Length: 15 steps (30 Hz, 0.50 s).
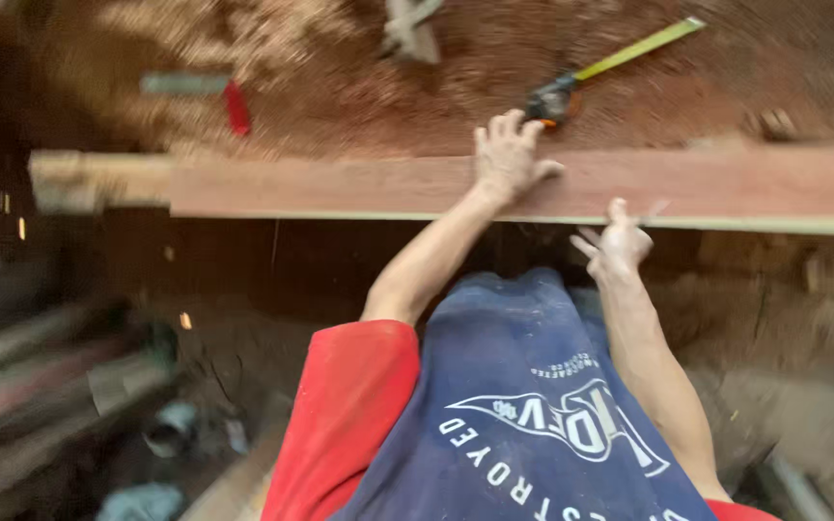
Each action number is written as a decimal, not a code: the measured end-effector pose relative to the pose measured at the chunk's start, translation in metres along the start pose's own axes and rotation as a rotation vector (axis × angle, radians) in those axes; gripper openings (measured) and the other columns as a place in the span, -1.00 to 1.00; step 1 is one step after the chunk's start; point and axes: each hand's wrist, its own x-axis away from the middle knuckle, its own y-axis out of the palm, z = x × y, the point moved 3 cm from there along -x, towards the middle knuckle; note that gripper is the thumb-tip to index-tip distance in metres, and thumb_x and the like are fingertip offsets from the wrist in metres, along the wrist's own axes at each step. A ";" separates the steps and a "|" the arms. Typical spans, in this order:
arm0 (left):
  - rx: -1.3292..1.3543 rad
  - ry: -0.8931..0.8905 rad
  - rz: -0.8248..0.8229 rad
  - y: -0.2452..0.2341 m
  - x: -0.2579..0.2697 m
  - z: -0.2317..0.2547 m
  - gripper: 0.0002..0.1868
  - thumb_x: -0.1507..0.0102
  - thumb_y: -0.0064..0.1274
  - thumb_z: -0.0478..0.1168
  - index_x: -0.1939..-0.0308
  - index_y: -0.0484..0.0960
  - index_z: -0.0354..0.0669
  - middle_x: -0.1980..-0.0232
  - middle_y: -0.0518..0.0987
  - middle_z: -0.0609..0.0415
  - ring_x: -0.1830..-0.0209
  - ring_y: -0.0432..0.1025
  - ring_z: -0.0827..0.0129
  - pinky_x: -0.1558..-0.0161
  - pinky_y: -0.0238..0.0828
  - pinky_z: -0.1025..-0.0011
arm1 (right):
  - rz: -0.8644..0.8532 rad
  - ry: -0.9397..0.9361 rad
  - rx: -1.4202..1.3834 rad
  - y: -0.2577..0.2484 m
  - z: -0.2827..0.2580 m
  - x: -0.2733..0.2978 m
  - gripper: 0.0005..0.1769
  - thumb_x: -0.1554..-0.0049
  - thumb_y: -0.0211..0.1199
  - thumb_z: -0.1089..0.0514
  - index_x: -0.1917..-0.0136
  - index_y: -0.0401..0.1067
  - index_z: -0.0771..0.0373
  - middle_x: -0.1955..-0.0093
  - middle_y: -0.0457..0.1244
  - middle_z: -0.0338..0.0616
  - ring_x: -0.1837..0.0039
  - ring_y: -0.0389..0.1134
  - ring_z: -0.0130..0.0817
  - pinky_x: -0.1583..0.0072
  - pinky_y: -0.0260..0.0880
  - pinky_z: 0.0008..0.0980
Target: The person measures a wooden plank using a tape measure and a combination square, marking specific points with a pencil. They repeatedly align the tools to ensure accuracy and draw lines across the wood's surface.
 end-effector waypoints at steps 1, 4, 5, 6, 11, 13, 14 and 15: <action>0.062 -0.026 0.072 0.003 0.006 -0.003 -0.11 0.13 0.35 0.38 -0.13 0.56 0.01 -0.27 0.38 -0.03 -0.29 0.23 0.04 -0.20 0.19 -0.10 | -0.023 -0.023 0.027 0.001 -0.007 -0.007 -0.50 -0.18 0.25 -0.09 -0.28 0.21 0.13 -0.20 0.25 0.07 -0.05 0.44 0.19 -0.03 0.59 0.28; 0.099 -0.229 0.232 0.028 0.030 0.000 -0.14 0.06 0.31 0.37 -0.20 0.54 0.06 -0.38 0.36 0.00 -0.43 0.21 0.05 -0.37 0.15 -0.12 | -0.086 0.121 0.083 -0.006 -0.005 -0.011 -0.65 -0.23 0.20 -0.10 -0.13 0.28 0.13 -0.02 0.26 0.02 0.09 0.44 0.00 0.10 0.59 0.07; 0.115 -0.271 0.319 0.035 0.036 0.002 -0.14 0.05 0.30 0.36 -0.22 0.54 0.06 -0.41 0.35 -0.01 -0.46 0.20 0.04 -0.41 0.14 -0.13 | -0.095 0.199 0.099 -0.011 -0.010 -0.012 -0.72 -0.22 0.17 -0.10 -0.09 0.26 0.04 0.06 0.24 -0.03 0.16 0.43 -0.09 0.17 0.57 -0.03; 0.129 -0.304 0.402 0.042 0.048 0.001 -0.14 0.04 0.30 0.35 -0.24 0.53 0.07 -0.44 0.34 -0.02 -0.49 0.19 0.02 -0.44 0.12 -0.14 | -0.198 0.229 0.157 -0.019 -0.010 -0.010 -0.73 -0.24 0.19 -0.12 0.01 0.22 0.03 0.16 0.18 -0.14 0.26 0.29 -0.27 0.27 0.37 -0.23; 0.163 -0.478 0.505 0.051 0.113 -0.031 -0.22 -0.08 0.23 0.35 -0.26 0.54 0.06 -0.47 0.32 -0.07 -0.53 0.16 -0.02 -0.50 0.10 -0.13 | -0.485 0.327 0.475 -0.014 -0.029 0.009 -0.52 -0.26 0.22 -0.06 0.32 -0.01 -0.04 0.50 -0.20 -0.45 0.50 -0.23 -0.61 0.46 -0.33 -0.55; 0.132 -0.558 0.506 0.046 0.138 -0.058 -0.26 -0.11 0.20 0.34 -0.24 0.55 0.07 -0.46 0.33 -0.08 -0.52 0.18 -0.03 -0.47 0.11 -0.14 | -0.539 0.248 0.494 0.012 -0.040 0.022 -0.53 -0.25 0.21 0.00 0.33 -0.03 -0.05 0.52 -0.21 -0.46 0.51 -0.24 -0.61 0.48 -0.33 -0.54; 0.123 -0.606 0.505 0.043 0.150 -0.075 -0.29 -0.13 0.18 0.34 -0.23 0.56 0.09 -0.46 0.33 -0.09 -0.52 0.19 -0.02 -0.45 0.11 -0.15 | -0.561 0.206 0.494 0.026 -0.043 0.031 -0.53 -0.25 0.21 0.03 0.34 -0.03 -0.06 0.53 -0.21 -0.47 0.52 -0.24 -0.61 0.49 -0.33 -0.53; 0.114 -0.654 0.503 0.041 0.160 -0.092 -0.32 -0.14 0.17 0.33 -0.22 0.56 0.11 -0.46 0.34 -0.10 -0.52 0.19 -0.01 -0.43 0.12 -0.15 | -0.566 0.126 0.521 0.042 -0.047 0.041 -0.53 -0.26 0.20 0.04 0.33 -0.03 -0.06 0.51 -0.19 -0.47 0.51 -0.22 -0.60 0.48 -0.31 -0.51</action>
